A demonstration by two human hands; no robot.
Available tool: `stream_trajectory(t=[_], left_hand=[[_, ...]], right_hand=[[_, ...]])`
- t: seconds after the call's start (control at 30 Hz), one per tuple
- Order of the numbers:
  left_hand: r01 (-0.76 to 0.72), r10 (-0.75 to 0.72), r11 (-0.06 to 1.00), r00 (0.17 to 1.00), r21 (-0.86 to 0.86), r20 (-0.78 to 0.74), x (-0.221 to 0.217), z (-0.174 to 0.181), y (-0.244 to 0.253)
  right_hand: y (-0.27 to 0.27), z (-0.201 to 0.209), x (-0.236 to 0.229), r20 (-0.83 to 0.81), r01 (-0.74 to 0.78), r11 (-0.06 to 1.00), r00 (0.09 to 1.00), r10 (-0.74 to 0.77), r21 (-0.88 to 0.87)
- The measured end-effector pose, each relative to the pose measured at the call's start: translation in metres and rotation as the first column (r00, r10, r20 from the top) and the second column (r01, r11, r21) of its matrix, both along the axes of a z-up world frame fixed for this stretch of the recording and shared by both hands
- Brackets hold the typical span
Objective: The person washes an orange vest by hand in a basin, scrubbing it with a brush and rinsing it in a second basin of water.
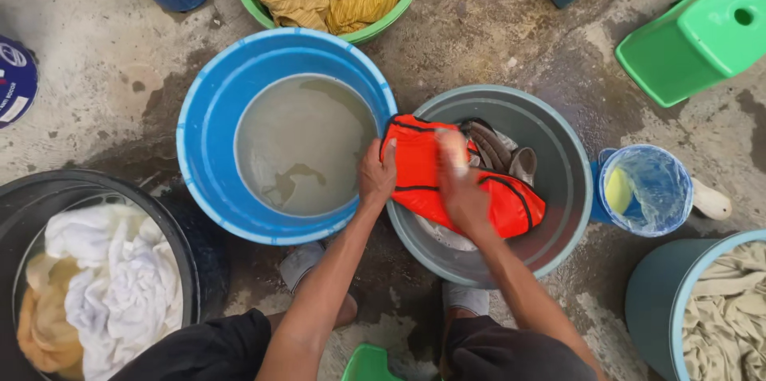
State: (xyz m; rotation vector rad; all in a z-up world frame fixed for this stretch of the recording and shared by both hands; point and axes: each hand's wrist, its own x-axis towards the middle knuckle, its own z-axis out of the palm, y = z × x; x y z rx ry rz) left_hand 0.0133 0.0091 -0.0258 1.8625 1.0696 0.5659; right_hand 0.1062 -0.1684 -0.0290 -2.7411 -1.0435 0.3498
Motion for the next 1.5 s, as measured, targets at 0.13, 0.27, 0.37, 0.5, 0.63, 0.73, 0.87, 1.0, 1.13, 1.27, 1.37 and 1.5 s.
stream_trajectory(t=[0.13,0.27,0.37,0.5,0.63,0.73,0.87,1.0,1.13,1.27,1.37,1.5], left_hand=[[0.02,-0.02,0.999,1.0,-0.036,0.001,0.001,0.014,-0.004],[0.008,-0.008,0.999,1.0,-0.044,-0.008,-0.001,0.025,-0.006],[0.023,-0.022,0.999,1.0,-0.041,0.017,0.0,0.021,-0.006],[0.075,-0.074,0.997,0.992,0.011,-0.104,0.001,0.03,-0.008],[0.113,-0.102,0.993,0.974,0.043,-0.202,0.001,0.04,-0.012],[0.083,-0.072,0.994,0.987,0.068,-0.146,-0.001,0.05,-0.016],[0.096,-0.079,0.992,0.979,0.079,-0.187,-0.001,0.036,-0.011],[0.075,-0.067,0.997,0.982,0.037,-0.179,0.003,0.03,-0.008],[0.064,-0.065,0.998,0.985,-0.015,-0.161,0.0,0.036,-0.008],[0.05,-0.057,0.997,0.991,-0.063,-0.119,-0.001,0.04,-0.008],[0.07,-0.078,0.996,0.988,-0.061,-0.135,-0.005,0.038,-0.008],[0.049,-0.036,0.992,0.993,0.114,-0.113,-0.009,0.016,-0.016]], right_hand=[[-0.026,0.003,0.025,-0.165,0.083,0.981,0.98,-0.112,-0.174],[0.028,0.113,-0.024,-0.392,0.135,0.991,0.912,-0.117,0.019],[0.027,0.078,-0.037,-0.326,0.074,0.975,0.945,-0.001,0.212],[-0.013,0.031,-0.009,-0.176,0.066,0.994,0.981,-0.081,-0.089],[-0.035,0.001,0.008,-0.185,0.054,0.986,0.979,-0.084,-0.16],[-0.038,0.019,0.007,-0.307,0.076,0.995,0.947,-0.092,-0.065],[-0.046,0.008,0.014,-0.334,0.086,0.995,0.937,-0.101,-0.058],[-0.057,-0.001,0.059,-0.444,-0.107,0.991,0.894,0.063,-0.076],[-0.048,0.149,0.073,-0.632,-0.358,0.913,0.665,0.398,0.198],[-0.018,0.24,0.076,-0.688,-0.497,0.868,0.626,0.369,0.013],[-0.003,0.238,0.072,-0.615,-0.473,0.801,0.769,0.173,-0.366],[-0.009,0.018,0.105,-0.034,-0.505,0.829,0.858,0.513,-0.238]])
